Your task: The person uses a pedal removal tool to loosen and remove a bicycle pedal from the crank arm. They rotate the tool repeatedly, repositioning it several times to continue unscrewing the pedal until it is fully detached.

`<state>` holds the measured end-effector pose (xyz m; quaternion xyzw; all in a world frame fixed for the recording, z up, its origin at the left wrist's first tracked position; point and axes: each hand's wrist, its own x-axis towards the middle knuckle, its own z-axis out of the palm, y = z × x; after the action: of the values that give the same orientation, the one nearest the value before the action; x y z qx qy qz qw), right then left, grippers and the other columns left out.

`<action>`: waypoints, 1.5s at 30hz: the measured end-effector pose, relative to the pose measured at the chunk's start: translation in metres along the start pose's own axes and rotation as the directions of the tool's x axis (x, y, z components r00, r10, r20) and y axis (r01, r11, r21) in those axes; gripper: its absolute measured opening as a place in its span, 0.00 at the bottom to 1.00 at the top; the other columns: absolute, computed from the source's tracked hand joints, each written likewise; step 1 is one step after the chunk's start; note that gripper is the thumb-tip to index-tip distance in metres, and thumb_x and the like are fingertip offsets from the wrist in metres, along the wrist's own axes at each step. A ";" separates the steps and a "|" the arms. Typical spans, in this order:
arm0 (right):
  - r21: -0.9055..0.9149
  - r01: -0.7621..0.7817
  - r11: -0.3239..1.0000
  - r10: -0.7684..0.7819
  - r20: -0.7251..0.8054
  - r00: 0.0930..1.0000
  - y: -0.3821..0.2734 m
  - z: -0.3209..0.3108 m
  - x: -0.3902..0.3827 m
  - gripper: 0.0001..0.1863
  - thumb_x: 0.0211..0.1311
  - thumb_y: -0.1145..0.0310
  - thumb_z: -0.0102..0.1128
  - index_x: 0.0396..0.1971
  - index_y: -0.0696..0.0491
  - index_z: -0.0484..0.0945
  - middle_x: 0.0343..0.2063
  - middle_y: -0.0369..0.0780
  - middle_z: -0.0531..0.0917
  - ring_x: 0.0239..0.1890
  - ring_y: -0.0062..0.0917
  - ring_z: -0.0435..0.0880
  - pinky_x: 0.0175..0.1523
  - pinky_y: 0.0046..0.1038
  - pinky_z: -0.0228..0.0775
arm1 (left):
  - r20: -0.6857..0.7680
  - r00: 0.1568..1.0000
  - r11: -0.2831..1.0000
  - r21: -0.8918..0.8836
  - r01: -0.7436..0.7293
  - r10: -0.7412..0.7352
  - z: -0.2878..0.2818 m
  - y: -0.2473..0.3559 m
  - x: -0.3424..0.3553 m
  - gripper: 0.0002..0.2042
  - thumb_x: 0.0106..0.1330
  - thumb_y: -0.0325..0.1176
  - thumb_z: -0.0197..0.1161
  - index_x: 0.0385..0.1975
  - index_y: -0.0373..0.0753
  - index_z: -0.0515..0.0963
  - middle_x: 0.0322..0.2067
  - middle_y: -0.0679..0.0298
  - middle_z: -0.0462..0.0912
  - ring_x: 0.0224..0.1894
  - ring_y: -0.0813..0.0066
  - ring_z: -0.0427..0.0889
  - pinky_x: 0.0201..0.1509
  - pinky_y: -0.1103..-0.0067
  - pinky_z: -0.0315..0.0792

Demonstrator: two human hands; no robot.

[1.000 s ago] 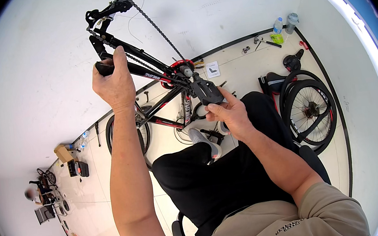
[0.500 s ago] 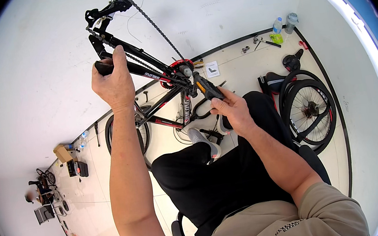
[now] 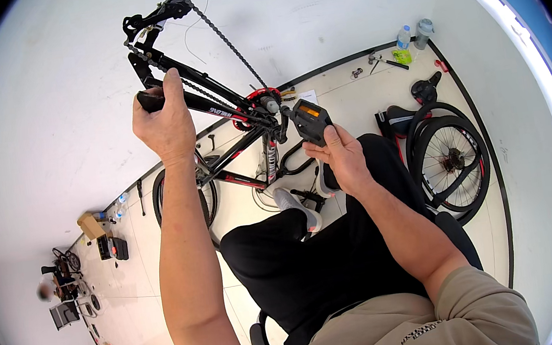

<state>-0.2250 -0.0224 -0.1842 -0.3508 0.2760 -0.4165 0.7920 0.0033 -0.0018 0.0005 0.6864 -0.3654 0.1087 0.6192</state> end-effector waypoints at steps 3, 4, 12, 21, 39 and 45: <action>-0.015 0.023 1.000 -0.023 -0.006 1.000 0.002 0.000 0.000 0.24 0.77 0.55 0.47 0.56 0.63 0.70 0.47 0.45 0.81 0.50 0.32 0.84 0.58 0.35 0.77 | 0.002 1.000 1.000 0.012 0.002 -0.002 0.000 0.001 0.000 0.20 0.57 0.44 0.75 0.21 0.34 0.75 0.19 0.67 0.76 0.24 0.79 0.71 0.32 0.81 0.68; -0.024 0.030 0.999 -0.030 -0.007 1.000 0.002 -0.001 0.001 0.24 0.77 0.55 0.48 0.55 0.63 0.71 0.47 0.45 0.81 0.50 0.32 0.84 0.58 0.35 0.78 | 0.002 1.000 1.000 0.019 0.004 -0.004 0.000 0.001 0.000 0.20 0.57 0.44 0.75 0.21 0.34 0.75 0.19 0.67 0.76 0.24 0.79 0.71 0.32 0.81 0.68; -0.215 0.034 0.976 -0.026 0.040 0.999 0.000 -0.003 -0.003 0.21 0.75 0.59 0.54 0.52 0.64 0.76 0.43 0.42 0.84 0.47 0.26 0.84 0.56 0.32 0.79 | 0.008 1.000 1.000 0.017 0.010 -0.010 -0.001 0.002 0.000 0.20 0.57 0.44 0.74 0.21 0.33 0.75 0.20 0.67 0.76 0.25 0.79 0.71 0.32 0.81 0.68; -0.097 -0.013 0.995 0.025 0.123 0.992 0.005 -0.001 -0.006 0.22 0.76 0.59 0.51 0.52 0.64 0.76 0.45 0.45 0.84 0.44 0.29 0.86 0.54 0.33 0.80 | 0.013 1.000 1.000 -0.017 0.007 -0.007 0.000 0.001 -0.001 0.19 0.58 0.44 0.74 0.21 0.34 0.75 0.19 0.67 0.76 0.25 0.80 0.71 0.32 0.81 0.68; -0.007 -0.088 0.996 0.088 0.145 0.986 0.004 0.008 -0.010 0.20 0.77 0.62 0.48 0.57 0.62 0.71 0.45 0.45 0.82 0.47 0.33 0.85 0.55 0.37 0.80 | 0.010 1.000 1.000 -0.006 0.020 -0.020 0.000 0.002 -0.001 0.20 0.58 0.44 0.74 0.20 0.34 0.74 0.19 0.68 0.75 0.24 0.80 0.69 0.31 0.81 0.67; 0.083 -0.189 0.978 0.179 0.117 0.977 0.000 0.008 -0.010 0.21 0.77 0.62 0.50 0.61 0.59 0.68 0.45 0.42 0.81 0.43 0.28 0.84 0.51 0.38 0.80 | 0.010 1.000 1.000 0.004 0.018 -0.018 -0.001 0.001 -0.001 0.20 0.58 0.44 0.74 0.21 0.34 0.74 0.19 0.68 0.75 0.24 0.80 0.69 0.31 0.81 0.67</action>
<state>-0.2242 -0.0112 -0.1774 -0.3081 0.2441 -0.3340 0.8567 0.0022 -0.0008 0.0004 0.6914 -0.3621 0.1001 0.6171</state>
